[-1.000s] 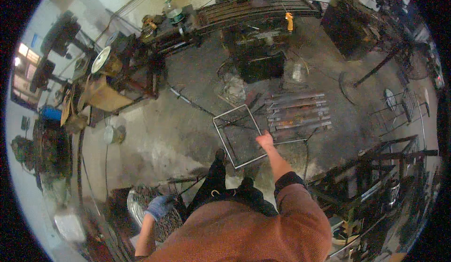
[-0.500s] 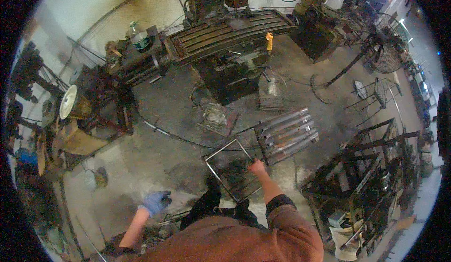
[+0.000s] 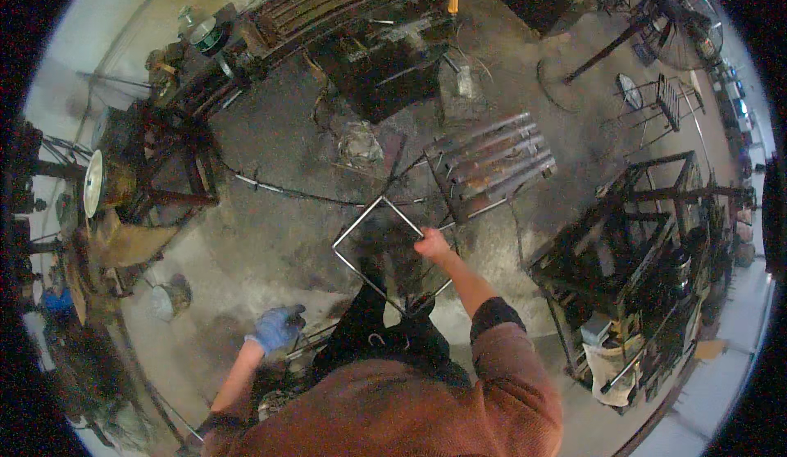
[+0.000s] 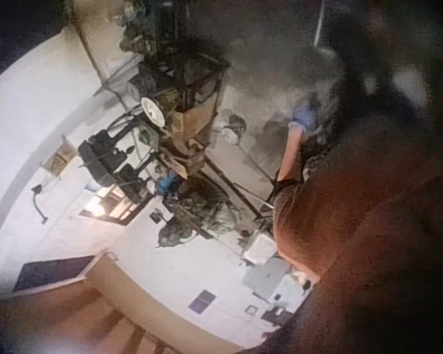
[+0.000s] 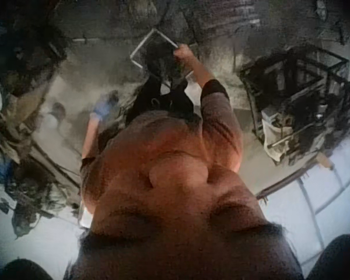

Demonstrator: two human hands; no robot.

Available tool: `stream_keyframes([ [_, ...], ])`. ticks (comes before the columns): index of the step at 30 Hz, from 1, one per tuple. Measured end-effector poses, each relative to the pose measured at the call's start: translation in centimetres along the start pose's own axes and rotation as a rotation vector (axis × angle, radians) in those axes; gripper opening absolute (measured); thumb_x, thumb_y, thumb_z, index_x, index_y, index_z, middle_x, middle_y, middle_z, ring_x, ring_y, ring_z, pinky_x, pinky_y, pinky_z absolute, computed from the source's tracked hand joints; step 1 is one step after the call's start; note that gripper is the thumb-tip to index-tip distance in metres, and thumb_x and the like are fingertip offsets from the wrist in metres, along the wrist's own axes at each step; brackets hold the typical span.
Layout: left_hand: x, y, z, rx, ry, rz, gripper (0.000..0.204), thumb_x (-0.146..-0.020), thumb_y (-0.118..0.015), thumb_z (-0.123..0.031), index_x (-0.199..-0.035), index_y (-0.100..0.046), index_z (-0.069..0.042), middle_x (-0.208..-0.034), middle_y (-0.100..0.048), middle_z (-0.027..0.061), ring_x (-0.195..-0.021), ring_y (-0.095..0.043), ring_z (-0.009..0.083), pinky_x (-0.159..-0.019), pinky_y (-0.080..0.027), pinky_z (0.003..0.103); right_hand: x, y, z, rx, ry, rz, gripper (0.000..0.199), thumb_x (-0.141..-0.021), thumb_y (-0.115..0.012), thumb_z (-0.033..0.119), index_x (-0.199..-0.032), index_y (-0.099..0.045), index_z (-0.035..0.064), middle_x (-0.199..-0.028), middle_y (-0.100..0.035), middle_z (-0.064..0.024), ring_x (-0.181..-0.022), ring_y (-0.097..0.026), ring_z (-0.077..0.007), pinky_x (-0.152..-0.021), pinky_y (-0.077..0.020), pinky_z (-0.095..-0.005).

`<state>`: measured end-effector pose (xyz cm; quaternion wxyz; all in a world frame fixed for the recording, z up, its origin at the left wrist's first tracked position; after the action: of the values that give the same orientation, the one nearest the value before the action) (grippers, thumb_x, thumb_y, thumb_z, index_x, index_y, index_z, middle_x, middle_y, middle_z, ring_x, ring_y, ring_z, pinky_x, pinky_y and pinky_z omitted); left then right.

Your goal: The person cleans a large industrial machine using a brush and a spray nozzle. They scrub the machine's surface and then spray it with a liquid, likely for cleaning or lubrication.

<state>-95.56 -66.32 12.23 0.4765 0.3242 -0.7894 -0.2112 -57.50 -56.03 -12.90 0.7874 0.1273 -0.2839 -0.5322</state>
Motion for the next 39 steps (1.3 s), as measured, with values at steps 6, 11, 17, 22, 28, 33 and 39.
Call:
stream_keyframes([
  [6, -0.5, -0.3, 1.2, 0.068, -0.006, 0.041, 0.032, -0.073, -0.053, -0.019, -0.104, -0.053, -0.008, -0.085, -0.059, 0.0135, -0.079, -0.058, 0.0256, -0.070, -0.044, 0.034, 4.3, -1.4, 1.2, -0.090, -0.039, 0.031, 0.024, -0.055, -0.060, 0.017, -0.068, -0.048, 0.0015, -0.064, -0.050, -0.0188, -0.061, -0.051, -0.0329, -0.052, -0.0384, -0.0394],
  [11, -2.2, -1.0, 1.6, 0.181, 0.061, 0.029, 0.032, -0.074, -0.053, -0.021, -0.103, -0.054, -0.007, -0.084, -0.059, 0.0144, -0.077, -0.058, 0.0249, -0.070, -0.044, 0.033, 5.6, 2.2, 1.1, 0.081, -0.104, 0.059, 0.022, -0.056, -0.058, 0.017, -0.067, -0.048, 0.0005, -0.064, -0.050, -0.0192, -0.063, -0.050, -0.0332, -0.053, -0.0383, -0.0395],
  [17, -4.5, -2.1, 2.2, 0.176, -0.025, 0.021, 0.032, -0.074, -0.054, -0.023, -0.102, -0.054, -0.008, -0.078, -0.058, 0.0152, -0.070, -0.056, 0.0249, -0.066, -0.043, 0.033, 8.4, 1.8, -0.7, 0.277, -0.085, -0.037, 0.029, -0.061, -0.059, 0.020, -0.082, -0.049, 0.0029, -0.076, -0.054, -0.0168, -0.073, -0.052, -0.0327, -0.060, -0.0405, -0.0424],
  [22, -7.4, -0.4, 0.8, 0.009, 0.051, 0.150, 0.032, -0.074, -0.054, -0.024, -0.103, -0.054, -0.009, -0.082, -0.059, 0.0161, -0.076, -0.057, 0.0257, -0.069, -0.044, 0.033, 5.3, 5.1, -2.1, 0.460, -0.430, -0.148, 0.031, -0.064, -0.059, 0.020, -0.089, -0.051, 0.0037, -0.082, -0.057, -0.0164, -0.080, -0.054, -0.0314, -0.065, -0.0438, -0.0414],
  [28, -12.1, -5.6, 4.3, 0.352, -0.075, 0.069, 0.030, -0.074, -0.055, -0.018, -0.100, -0.054, -0.004, -0.089, -0.060, 0.0152, -0.079, -0.057, 0.0256, -0.071, -0.043, 0.032, 9.7, 7.7, 3.8, 0.218, -0.232, -0.457, 0.032, -0.062, -0.057, 0.021, -0.089, -0.058, 0.0034, -0.061, -0.058, -0.0121, -0.052, -0.055, -0.0241, -0.049, -0.0451, -0.0317],
  [33, -16.9, -11.3, 4.3, 0.394, -0.028, 0.143, 0.033, -0.072, -0.057, -0.019, -0.101, -0.054, -0.003, -0.094, -0.058, 0.0158, -0.086, -0.056, 0.0254, -0.074, -0.043, 0.032, 17.4, 13.0, 1.6, -0.798, -0.547, -0.682, 0.023, -0.069, -0.052, 0.016, -0.083, -0.057, -0.0018, -0.057, -0.055, -0.0074, -0.041, -0.046, -0.0096, -0.036, -0.0349, -0.0231],
  [39, -20.7, -12.7, -4.4, 0.341, 0.084, 0.130, 0.036, -0.072, -0.058, -0.024, -0.101, -0.052, -0.003, -0.097, -0.057, 0.0153, -0.089, -0.053, 0.0291, -0.076, -0.041, 0.034, 12.8, 17.5, -5.8, 0.240, -0.083, -0.520, 0.027, -0.063, -0.057, 0.013, -0.086, -0.058, 0.0004, -0.069, -0.060, -0.0100, -0.062, -0.057, -0.0193, -0.057, -0.0435, -0.0266],
])
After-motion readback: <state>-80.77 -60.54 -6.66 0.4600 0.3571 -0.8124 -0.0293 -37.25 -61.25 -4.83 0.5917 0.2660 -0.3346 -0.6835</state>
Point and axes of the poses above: each hand's wrist, its own x-axis away from the middle knuckle, its own y-axis out of the back of the hand, z = x × y, the point moved 1 cm from there along -x, towards the middle knuckle
